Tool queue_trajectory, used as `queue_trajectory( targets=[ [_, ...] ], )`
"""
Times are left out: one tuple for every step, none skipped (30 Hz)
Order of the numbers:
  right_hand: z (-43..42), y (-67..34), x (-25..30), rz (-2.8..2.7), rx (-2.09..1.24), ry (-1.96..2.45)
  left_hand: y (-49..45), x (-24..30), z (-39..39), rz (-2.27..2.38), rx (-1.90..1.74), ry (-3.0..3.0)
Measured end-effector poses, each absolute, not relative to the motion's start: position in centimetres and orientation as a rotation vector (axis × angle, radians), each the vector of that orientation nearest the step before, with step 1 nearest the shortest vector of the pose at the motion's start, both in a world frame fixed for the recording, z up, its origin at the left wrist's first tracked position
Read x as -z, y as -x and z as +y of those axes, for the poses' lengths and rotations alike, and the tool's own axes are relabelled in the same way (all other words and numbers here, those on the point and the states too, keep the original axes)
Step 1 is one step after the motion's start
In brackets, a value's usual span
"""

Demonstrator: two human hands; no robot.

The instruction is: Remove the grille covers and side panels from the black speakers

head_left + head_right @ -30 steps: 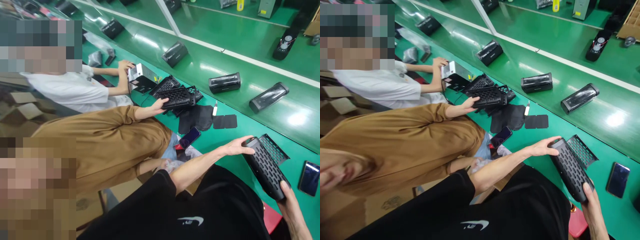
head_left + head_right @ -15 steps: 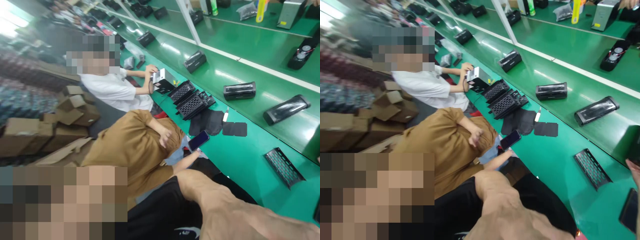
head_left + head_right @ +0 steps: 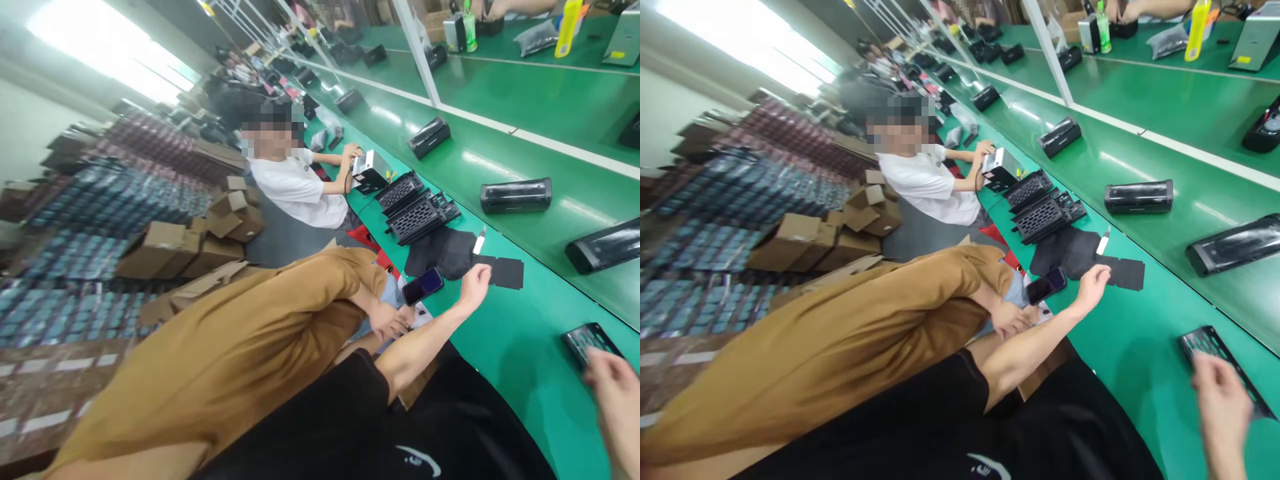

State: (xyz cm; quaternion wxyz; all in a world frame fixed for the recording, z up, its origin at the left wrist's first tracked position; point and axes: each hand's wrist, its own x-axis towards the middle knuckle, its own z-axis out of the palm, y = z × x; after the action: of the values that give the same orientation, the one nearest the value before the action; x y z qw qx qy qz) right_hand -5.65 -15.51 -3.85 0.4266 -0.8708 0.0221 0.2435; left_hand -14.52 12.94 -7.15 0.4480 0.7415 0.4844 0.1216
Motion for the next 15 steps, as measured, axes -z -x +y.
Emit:
queue_trajectory(
  targets=[
    [-12.0, 6.6, 3.9, -0.166, -0.745, 2.182, 15.2, 8.6, 13.5, 1.285, -0.311, -1.840],
    [-8.4, 7.4, 4.1, -0.374, -0.832, 2.201, 15.9, 9.7, 13.9, 1.346, -0.309, -1.850],
    [-4.8, 7.8, 4.4, -0.467, -0.862, 2.199, 16.7, 10.4, 14.2, 1.376, -0.312, -1.868],
    [-1.5, 8.1, 5.0, -0.517, -0.874, 2.206, 17.3, 10.8, 14.4, 1.388, -0.314, -1.891],
    [1.5, 8.1, 5.7, -0.550, -0.874, 2.236, 17.8, 11.1, 14.6, 1.400, -0.307, -1.918],
    [4.0, 8.0, 6.6, -0.575, -0.873, 2.272, 18.1, 11.3, 14.9, 1.413, -0.294, -1.948],
    [5.9, 7.8, 7.5, -0.590, -0.871, 2.314, 18.1, 11.5, 15.2, 1.425, -0.275, -1.980],
    [7.3, 7.5, 8.4, -0.602, -0.874, 2.357, 18.0, 11.7, 15.5, 1.433, -0.252, -2.013],
    [8.1, 7.2, 9.2, -0.613, -0.879, 2.396, 17.8, 11.9, 15.8, 1.437, -0.226, -2.046],
    [8.4, 6.9, 10.0, -0.625, -0.887, 2.429, 17.5, 12.1, 16.0, 1.436, -0.202, -2.074],
    [8.4, 6.7, 10.6, -0.639, -0.894, 2.454, 17.2, 12.3, 16.2, 1.432, -0.182, -2.093],
    [8.2, 6.4, 11.2, -0.654, -0.898, 2.471, 16.9, 12.5, 16.3, 1.428, -0.158, -2.113],
    [7.8, 6.1, 11.6, -0.670, -0.899, 2.479, 16.6, 12.6, 16.3, 1.422, -0.120, -2.142],
    [7.4, 5.9, 11.9, -0.682, -0.898, 2.482, 16.4, 12.8, 16.3, 1.414, -0.069, -2.180],
    [7.1, 5.7, 12.2, -0.687, -0.895, 2.479, 16.2, 12.8, 16.3, 1.408, -0.010, -2.221]
  ],
)
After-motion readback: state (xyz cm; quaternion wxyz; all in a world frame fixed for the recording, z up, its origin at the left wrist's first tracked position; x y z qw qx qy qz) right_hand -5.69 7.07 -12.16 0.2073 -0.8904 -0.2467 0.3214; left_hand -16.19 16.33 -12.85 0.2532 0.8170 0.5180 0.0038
